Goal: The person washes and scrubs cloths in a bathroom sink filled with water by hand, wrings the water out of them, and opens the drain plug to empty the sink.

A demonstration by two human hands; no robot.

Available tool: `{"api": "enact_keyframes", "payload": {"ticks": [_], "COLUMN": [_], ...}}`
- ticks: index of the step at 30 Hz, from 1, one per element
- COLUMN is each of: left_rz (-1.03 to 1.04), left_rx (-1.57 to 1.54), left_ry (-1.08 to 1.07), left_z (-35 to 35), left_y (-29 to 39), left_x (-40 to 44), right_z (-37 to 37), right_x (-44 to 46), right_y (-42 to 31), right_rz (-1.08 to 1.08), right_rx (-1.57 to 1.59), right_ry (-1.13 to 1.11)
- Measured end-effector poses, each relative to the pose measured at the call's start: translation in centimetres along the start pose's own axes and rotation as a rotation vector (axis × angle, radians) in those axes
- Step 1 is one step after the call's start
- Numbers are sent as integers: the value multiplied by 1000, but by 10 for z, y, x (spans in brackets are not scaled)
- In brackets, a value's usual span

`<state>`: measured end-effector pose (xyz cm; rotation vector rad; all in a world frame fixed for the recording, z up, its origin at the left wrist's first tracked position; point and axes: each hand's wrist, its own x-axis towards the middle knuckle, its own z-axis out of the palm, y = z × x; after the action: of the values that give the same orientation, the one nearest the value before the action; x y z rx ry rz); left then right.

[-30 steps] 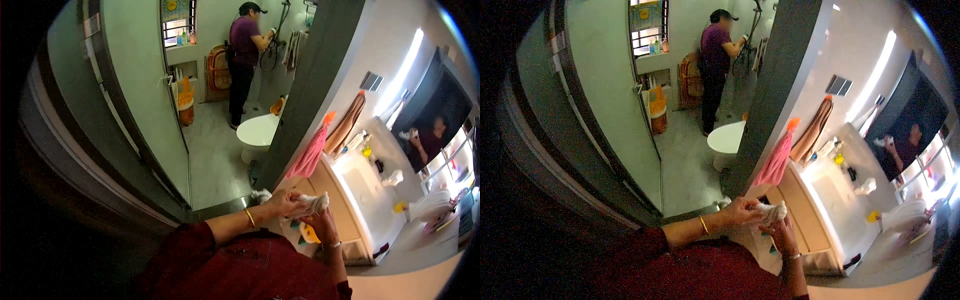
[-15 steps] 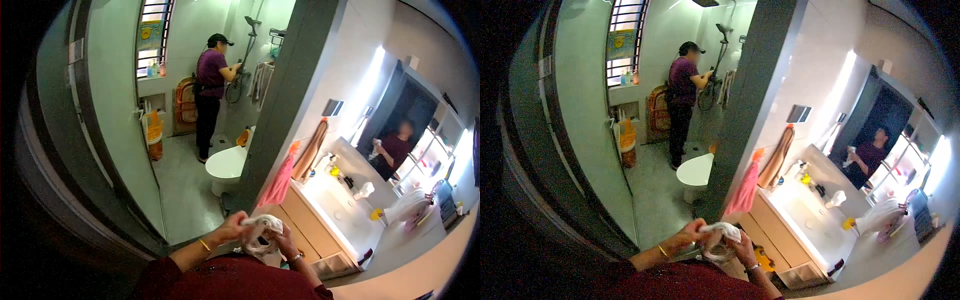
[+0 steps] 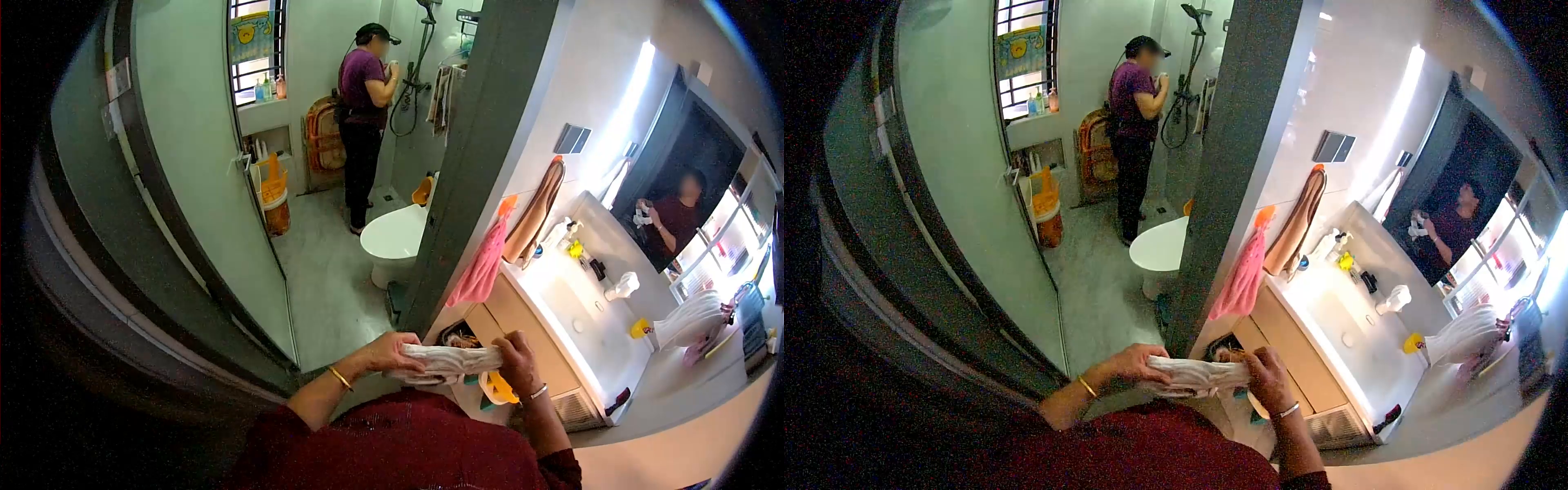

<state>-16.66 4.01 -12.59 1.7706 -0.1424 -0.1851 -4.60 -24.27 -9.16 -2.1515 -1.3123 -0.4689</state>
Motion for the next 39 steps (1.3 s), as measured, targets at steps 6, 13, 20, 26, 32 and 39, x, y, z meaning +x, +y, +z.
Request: {"api": "enact_keyframes", "payload": {"ticks": [6, 13, 20, 26, 32, 39], "left_rz": [133, 308, 194, -360, -395, 75], "left_rx": [43, 603, 904, -164, -991, -952], "left_ry": [-70, 450, 1262, 1289, 714, 890], "left_z": [5, -9, -30, -69, -30, -27], "left_y": [34, 18, -10, -147, -90, -43], "left_x": [-3, -6, -4, 4, -33, -20], "right_z": [-3, -27, -28, 5, 34, 47], "right_x": [-12, 9, 29, 37, 21, 11], "right_y": [18, -6, -51, -68, -52, -28], "right_rz": [744, 252, 239, -5, 27, 137], "right_rx": [1049, -69, 189, 453, 427, 599], "right_ry": [269, 51, -136, -268, -365, -356]}}
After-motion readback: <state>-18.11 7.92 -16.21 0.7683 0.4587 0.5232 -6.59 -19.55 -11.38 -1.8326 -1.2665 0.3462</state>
